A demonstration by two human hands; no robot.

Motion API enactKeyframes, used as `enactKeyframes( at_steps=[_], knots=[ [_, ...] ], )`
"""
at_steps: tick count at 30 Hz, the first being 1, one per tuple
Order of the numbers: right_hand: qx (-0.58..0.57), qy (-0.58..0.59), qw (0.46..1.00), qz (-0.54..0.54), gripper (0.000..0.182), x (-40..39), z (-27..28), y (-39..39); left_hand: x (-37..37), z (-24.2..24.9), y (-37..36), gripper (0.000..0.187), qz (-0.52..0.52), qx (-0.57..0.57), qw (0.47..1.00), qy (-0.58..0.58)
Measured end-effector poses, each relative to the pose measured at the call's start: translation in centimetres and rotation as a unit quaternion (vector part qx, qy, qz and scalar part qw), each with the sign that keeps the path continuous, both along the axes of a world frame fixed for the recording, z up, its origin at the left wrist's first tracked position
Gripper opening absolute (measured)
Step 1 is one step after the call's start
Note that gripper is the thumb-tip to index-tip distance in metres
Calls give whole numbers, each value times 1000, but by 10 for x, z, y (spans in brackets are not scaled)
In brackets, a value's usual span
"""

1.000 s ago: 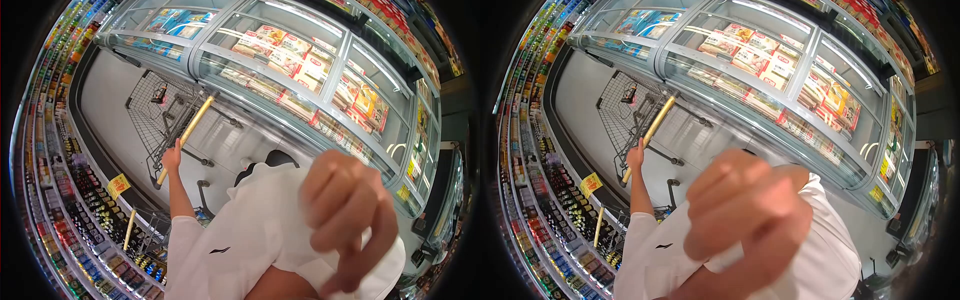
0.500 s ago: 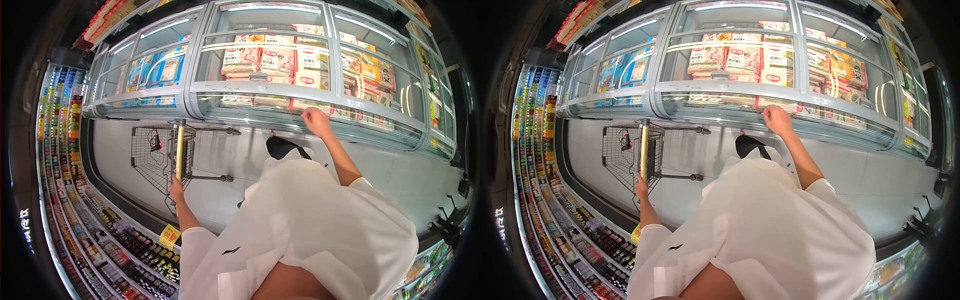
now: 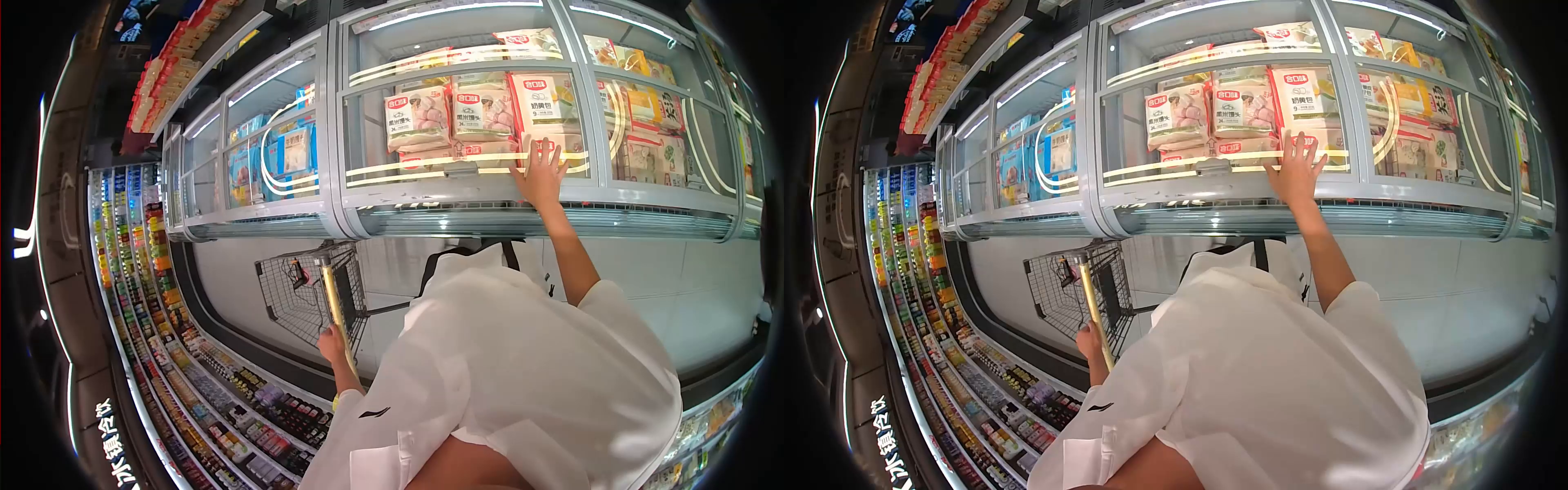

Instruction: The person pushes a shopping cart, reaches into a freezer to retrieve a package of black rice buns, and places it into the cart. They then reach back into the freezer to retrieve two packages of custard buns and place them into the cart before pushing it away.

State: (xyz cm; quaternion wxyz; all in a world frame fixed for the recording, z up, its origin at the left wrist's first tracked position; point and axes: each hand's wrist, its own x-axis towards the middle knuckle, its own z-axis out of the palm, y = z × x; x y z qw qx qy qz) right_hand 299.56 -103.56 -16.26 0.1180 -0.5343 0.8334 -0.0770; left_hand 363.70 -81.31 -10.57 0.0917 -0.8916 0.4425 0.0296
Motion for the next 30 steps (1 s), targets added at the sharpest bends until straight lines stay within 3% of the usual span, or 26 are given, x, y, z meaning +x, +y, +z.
enactKeyframes(
  at_steps=[4,6,8,9,12,14,22,30],
  knots=[
    [-87,44,995,12,80,-22,-22,-22,-150,42,-142,24,-56,-290,955,-13],
    [-102,47,994,7,81,-26,-28,-40,-204,22,-216,21,-123,-357,914,146],
    [-91,69,993,1,81,-24,-27,-55,-265,11,-281,29,-250,-300,892,228],
    [-83,71,994,7,81,-20,-28,-60,-290,-1,-307,35,-315,-274,884,210],
    [-55,121,991,-19,80,-18,-31,-79,-328,-52,-357,48,-387,-206,865,244],
    [-63,140,988,-16,79,-14,-33,-78,-337,-84,-368,62,-426,-151,883,129],
    [-67,153,986,-17,78,-25,-42,-113,-348,-99,-408,65,-425,-116,886,146],
    [-38,204,978,-24,81,-66,-57,-229,-379,-115,-532,67,-433,-133,877,161]
  ],
)
